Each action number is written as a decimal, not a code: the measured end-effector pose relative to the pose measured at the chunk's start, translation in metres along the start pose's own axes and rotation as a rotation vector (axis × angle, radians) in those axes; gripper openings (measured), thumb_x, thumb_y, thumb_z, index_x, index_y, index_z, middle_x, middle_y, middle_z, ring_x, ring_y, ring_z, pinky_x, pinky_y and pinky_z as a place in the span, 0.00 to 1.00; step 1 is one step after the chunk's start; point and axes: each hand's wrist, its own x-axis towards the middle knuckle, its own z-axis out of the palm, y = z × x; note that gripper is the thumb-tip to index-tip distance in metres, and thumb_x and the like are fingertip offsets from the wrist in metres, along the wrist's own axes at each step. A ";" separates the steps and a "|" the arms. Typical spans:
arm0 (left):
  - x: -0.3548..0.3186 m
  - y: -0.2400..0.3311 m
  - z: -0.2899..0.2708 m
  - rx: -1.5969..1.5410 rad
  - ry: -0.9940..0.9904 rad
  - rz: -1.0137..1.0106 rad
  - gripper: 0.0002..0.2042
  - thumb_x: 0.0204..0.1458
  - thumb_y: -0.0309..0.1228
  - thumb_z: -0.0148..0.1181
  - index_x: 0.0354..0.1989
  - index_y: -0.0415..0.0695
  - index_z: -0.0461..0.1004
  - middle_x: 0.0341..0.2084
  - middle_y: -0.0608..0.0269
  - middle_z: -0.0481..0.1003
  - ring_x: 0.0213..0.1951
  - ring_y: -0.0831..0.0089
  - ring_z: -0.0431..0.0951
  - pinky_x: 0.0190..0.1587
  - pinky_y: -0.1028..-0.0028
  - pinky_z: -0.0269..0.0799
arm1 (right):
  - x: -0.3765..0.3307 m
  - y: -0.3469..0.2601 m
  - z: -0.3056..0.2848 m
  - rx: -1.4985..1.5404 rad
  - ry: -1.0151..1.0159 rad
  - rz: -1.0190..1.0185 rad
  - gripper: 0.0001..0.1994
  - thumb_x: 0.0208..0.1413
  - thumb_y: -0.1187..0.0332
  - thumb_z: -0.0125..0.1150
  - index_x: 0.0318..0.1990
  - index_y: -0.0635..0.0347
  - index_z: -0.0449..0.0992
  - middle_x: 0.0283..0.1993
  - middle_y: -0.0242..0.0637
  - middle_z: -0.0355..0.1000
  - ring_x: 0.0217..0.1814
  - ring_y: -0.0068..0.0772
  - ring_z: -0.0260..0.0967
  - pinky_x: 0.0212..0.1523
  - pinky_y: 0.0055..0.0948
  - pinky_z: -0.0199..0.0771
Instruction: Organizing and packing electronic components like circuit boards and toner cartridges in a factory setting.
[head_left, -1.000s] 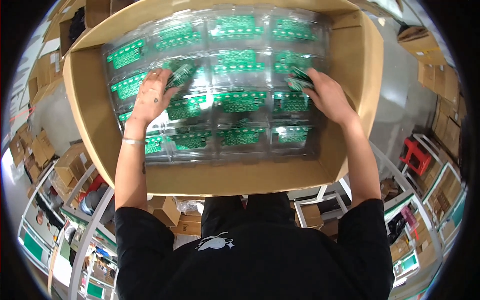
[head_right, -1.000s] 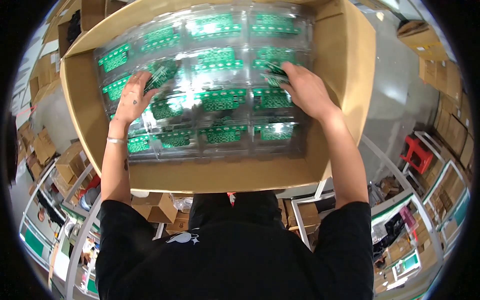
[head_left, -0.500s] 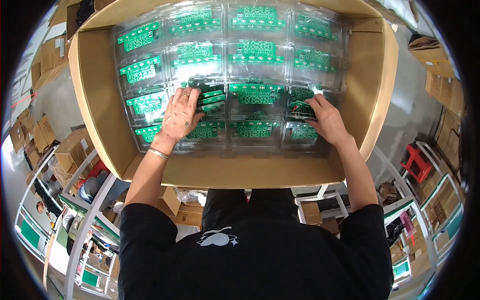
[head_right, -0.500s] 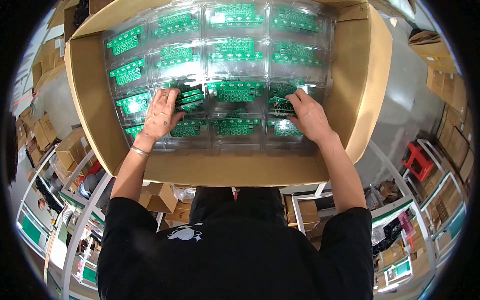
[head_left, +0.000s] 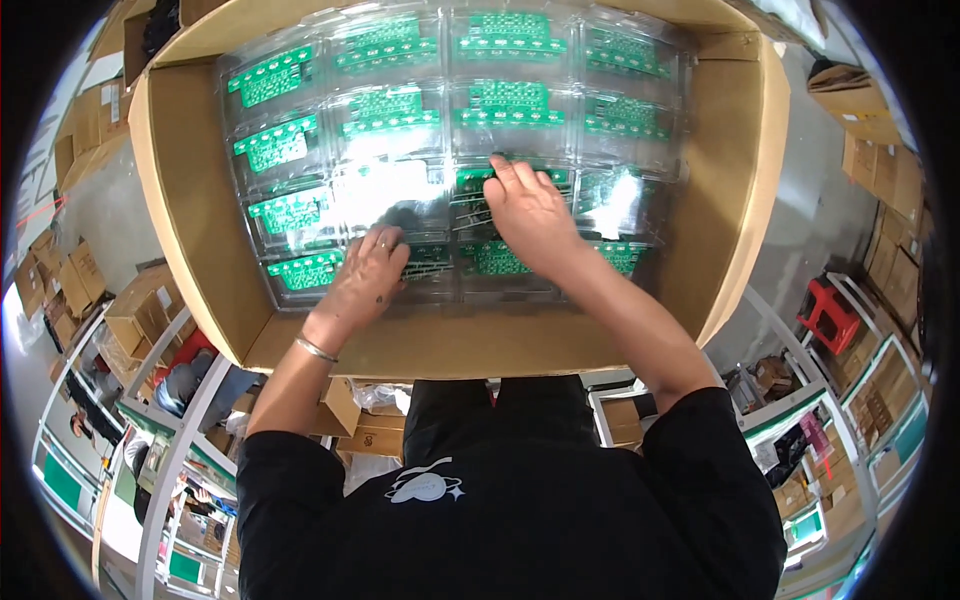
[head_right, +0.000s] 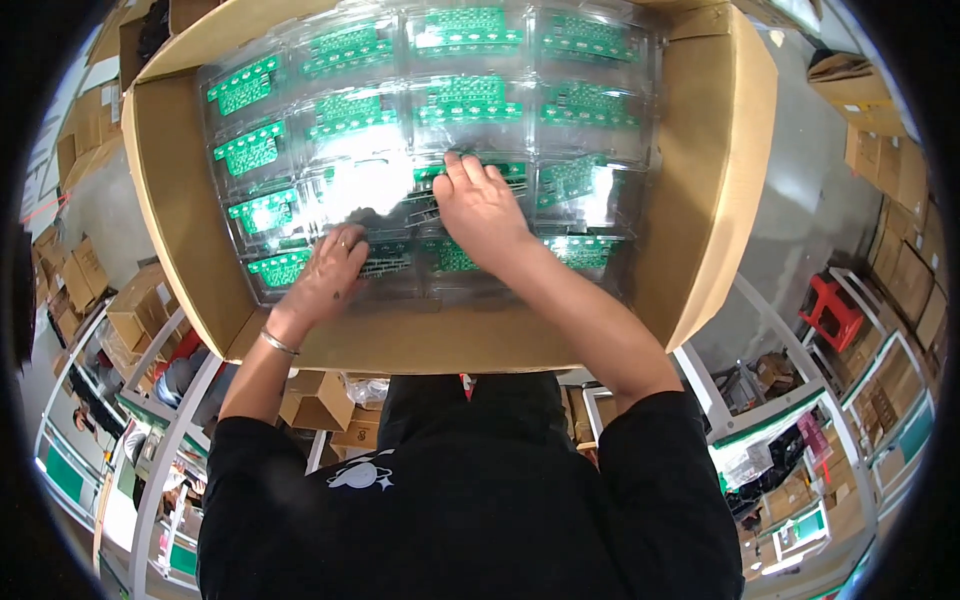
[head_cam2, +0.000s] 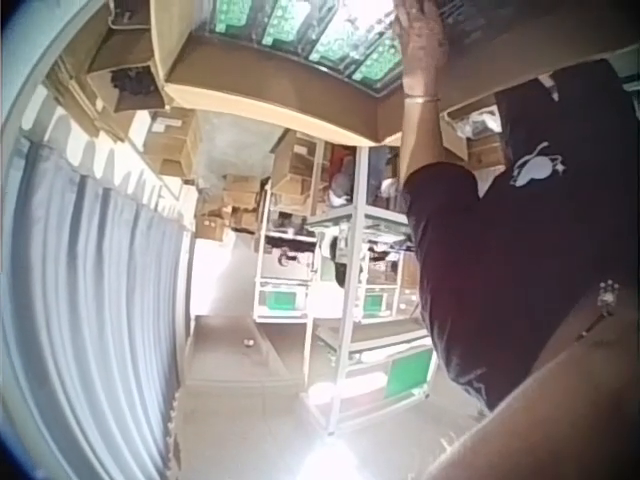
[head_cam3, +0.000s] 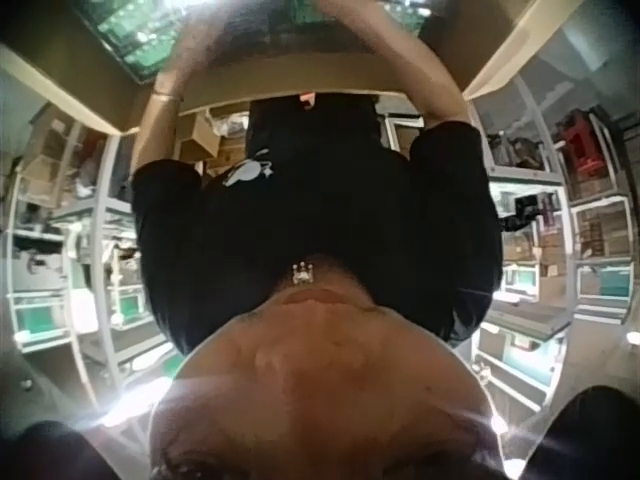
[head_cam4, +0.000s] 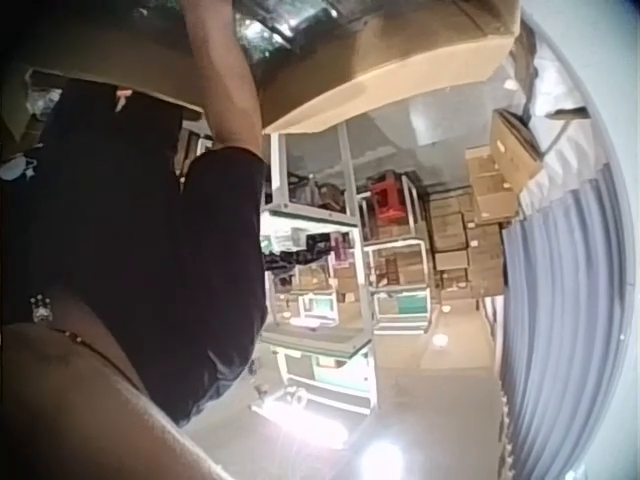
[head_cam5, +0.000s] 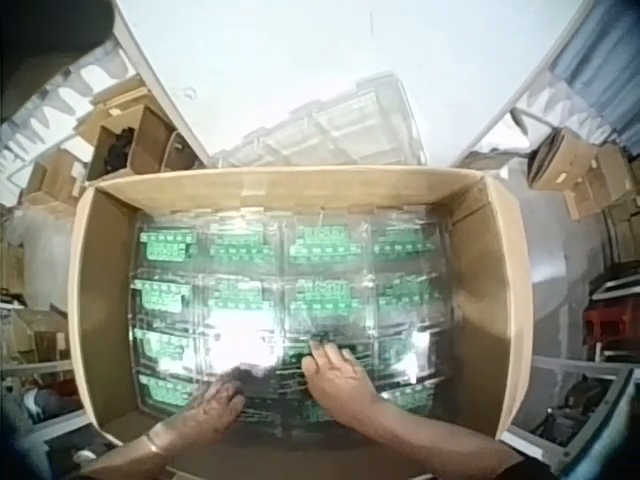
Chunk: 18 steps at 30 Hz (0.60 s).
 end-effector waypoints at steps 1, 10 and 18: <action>-0.005 0.002 0.007 0.055 0.059 -0.027 0.21 0.36 0.25 0.63 0.40 0.38 0.62 0.42 0.52 0.64 0.46 0.56 0.65 0.50 0.62 0.61 | -0.002 -0.001 0.000 -0.002 -0.004 0.010 0.09 0.45 0.75 0.49 0.36 0.66 0.66 0.44 0.47 0.67 0.48 0.42 0.63 0.46 0.40 0.67; -0.001 0.007 0.017 0.046 -0.022 -0.241 0.36 0.32 0.30 0.69 0.52 0.41 0.57 0.34 0.55 0.69 0.41 0.60 0.70 0.53 0.63 0.57 | -0.015 0.023 -0.020 0.291 -0.393 0.100 0.22 0.36 0.72 0.66 0.41 0.63 0.64 0.37 0.45 0.68 0.40 0.50 0.67 0.37 0.40 0.69; -0.009 0.037 0.001 -0.188 -0.060 -0.145 0.21 0.34 0.23 0.63 0.40 0.42 0.64 0.35 0.53 0.64 0.39 0.53 0.70 0.39 0.63 0.69 | -0.088 0.071 -0.112 0.246 -0.398 0.181 0.20 0.34 0.75 0.63 0.38 0.61 0.64 0.39 0.42 0.67 0.44 0.48 0.65 0.44 0.40 0.66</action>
